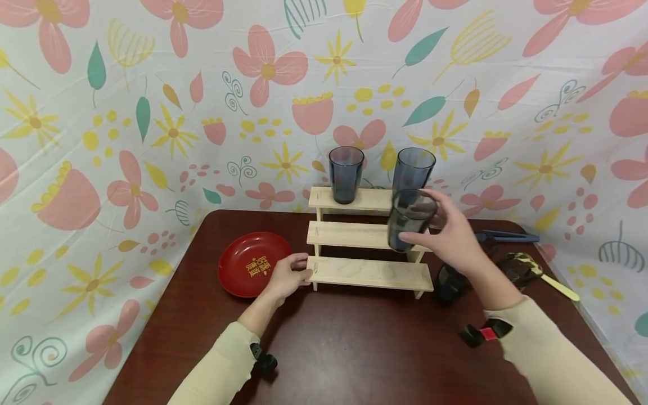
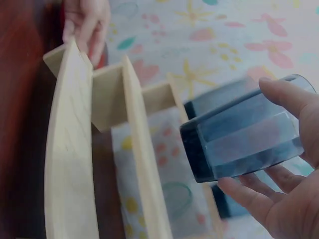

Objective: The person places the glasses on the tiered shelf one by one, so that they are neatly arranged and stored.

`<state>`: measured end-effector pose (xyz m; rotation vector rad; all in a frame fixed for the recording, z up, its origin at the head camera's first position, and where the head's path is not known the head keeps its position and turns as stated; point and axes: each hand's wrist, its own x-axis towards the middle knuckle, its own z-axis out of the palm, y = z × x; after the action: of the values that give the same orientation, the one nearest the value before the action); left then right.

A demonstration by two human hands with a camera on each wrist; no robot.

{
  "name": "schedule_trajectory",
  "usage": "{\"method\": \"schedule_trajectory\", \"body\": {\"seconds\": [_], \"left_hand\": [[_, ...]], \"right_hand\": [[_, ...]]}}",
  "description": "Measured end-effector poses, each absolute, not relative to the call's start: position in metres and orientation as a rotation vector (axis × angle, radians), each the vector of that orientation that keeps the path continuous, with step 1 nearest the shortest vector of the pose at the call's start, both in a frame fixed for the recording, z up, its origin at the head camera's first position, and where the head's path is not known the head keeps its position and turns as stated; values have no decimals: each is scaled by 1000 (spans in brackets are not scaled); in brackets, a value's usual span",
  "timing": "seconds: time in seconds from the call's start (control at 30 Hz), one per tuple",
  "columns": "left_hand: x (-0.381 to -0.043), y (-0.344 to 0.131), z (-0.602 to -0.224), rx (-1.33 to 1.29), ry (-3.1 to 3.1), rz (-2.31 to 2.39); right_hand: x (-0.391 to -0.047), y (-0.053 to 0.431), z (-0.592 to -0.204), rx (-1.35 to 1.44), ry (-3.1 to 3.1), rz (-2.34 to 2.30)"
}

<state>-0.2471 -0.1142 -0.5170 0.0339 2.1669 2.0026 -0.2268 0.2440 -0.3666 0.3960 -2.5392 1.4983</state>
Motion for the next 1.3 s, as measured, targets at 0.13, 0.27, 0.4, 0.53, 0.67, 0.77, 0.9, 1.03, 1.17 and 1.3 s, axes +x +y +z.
{"method": "schedule_trajectory", "body": {"seconds": [0.13, 0.27, 0.4, 0.53, 0.67, 0.77, 0.9, 1.03, 1.17, 1.3], "left_hand": [[-247, -115, -518, 51, 2165, 2009], [-247, -114, -520, 47, 2170, 2008], [-247, -114, -518, 41, 2171, 2006], [-246, -115, -517, 37, 2171, 2006], [-247, -116, -517, 34, 2174, 2006], [-246, -116, -517, 37, 2179, 1994], [-245, -116, -517, 37, 2186, 1985], [-245, -115, -516, 31, 2186, 1986], [-246, -114, -516, 34, 2176, 1987], [-247, -114, -515, 35, 2174, 1997]], "right_hand": [[-243, 217, -377, 445, -2508, 1583], [-256, 194, -386, 491, -2471, 1682], [-265, 176, -390, 485, -2461, 1732], [-272, 160, -394, 470, -2455, 1735], [-278, 147, -400, 505, -2429, 1758], [-281, 142, -404, 510, -2414, 1782], [-282, 138, -409, 506, -2412, 1794], [-283, 136, -411, 498, -2430, 1776], [-283, 137, -410, 469, -2444, 1749], [-281, 137, -408, 470, -2474, 1722]]}}
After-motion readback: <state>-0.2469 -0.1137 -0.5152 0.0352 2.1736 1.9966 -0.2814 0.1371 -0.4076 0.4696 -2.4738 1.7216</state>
